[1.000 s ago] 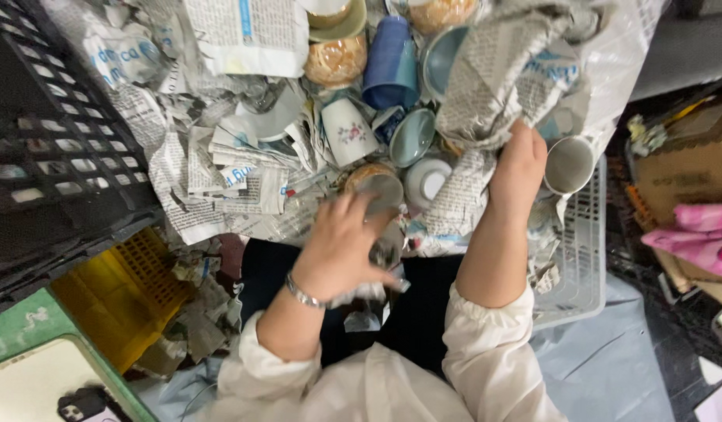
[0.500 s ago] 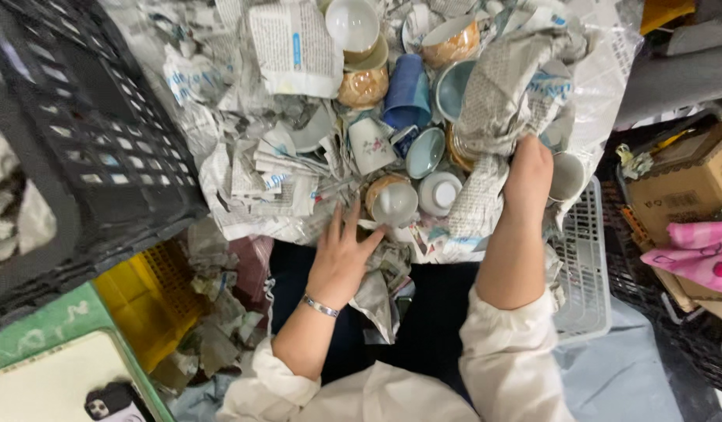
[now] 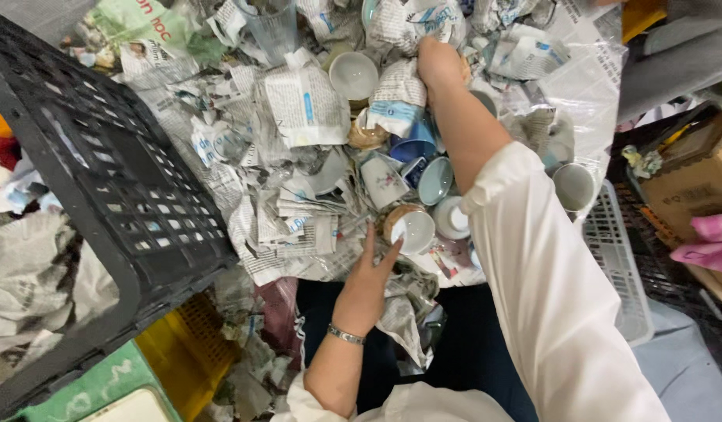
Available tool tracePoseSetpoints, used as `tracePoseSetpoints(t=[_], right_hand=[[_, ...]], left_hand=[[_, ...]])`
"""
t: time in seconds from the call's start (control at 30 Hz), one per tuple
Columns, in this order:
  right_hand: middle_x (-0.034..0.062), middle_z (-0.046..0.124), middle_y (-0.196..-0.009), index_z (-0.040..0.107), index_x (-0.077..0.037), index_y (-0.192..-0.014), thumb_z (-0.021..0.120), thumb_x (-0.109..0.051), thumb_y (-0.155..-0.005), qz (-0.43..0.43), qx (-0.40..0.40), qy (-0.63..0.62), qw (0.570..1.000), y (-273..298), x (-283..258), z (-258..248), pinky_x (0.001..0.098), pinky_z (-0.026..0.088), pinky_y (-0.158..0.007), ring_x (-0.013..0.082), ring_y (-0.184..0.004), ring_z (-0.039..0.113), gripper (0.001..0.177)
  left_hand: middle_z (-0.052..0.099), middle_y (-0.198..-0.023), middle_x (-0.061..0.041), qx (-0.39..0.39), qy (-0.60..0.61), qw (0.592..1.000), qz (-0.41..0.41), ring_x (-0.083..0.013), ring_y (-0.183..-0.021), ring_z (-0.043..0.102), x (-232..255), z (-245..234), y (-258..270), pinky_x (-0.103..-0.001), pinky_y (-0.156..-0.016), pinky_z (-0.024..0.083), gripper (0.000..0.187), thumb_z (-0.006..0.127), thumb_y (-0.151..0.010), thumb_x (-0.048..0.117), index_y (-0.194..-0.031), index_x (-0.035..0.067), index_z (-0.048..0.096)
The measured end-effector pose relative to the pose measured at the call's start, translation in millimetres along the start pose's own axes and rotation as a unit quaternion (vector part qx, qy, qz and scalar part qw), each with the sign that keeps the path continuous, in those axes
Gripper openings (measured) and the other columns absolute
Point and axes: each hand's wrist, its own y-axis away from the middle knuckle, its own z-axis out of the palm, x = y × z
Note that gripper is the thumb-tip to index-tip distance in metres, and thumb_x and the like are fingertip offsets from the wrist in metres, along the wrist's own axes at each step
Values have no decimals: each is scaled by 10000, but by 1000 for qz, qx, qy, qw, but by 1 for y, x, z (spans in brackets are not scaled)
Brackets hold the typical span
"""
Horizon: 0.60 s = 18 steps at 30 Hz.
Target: The person sits on the floor and wraps various ceramic items, including cups, bowls, and saucers, using newspaper. They fold the paper around each item and place the wrapped pieces into a white plastic basket.
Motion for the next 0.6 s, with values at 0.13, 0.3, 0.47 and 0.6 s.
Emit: tracePoseSetpoints(t=[0.13,0.3,0.47,0.6], right_hand=[[322,672,-1120,712,32,-1067,362,-274,-1032,78,-59,-70,993,-14,13,40,530,483,-953,498,-1072,633,466],[321,655,-1153,687,7,-1126,328,-259,-982,45,-67,-2,997,-14,9,41,586,448,-933,527,-1064,612,469],[293,649,-1206,709,16,-1120,390,-401,-939,181,-71,-122,973,-11,-5,36,517,413,-1027,484,-1155,589,556],[286,685,-1191,698,44,-1131,457,-446,-866,225,-74,-226,945,0,-20,17,457,482,-1017,450,-1148,639,607]], left_hand=[[95,-1688,-216,3,29,999,14,-406,-1172,617,-8,3,-3,-424,-849,583,862,624,-766,-149,-1501,277,480],[147,-1668,-236,34,32,998,52,-424,-1187,614,-10,8,-7,-435,-863,581,802,632,-806,-117,-1500,266,504],[120,-1701,-183,-5,70,998,6,-385,-1243,603,-7,3,-7,-407,-825,599,818,582,-794,-152,-1486,274,493],[119,-1692,-167,3,80,997,13,-395,-1284,564,-3,2,-6,-397,-877,584,806,657,-779,-123,-1477,252,509]])
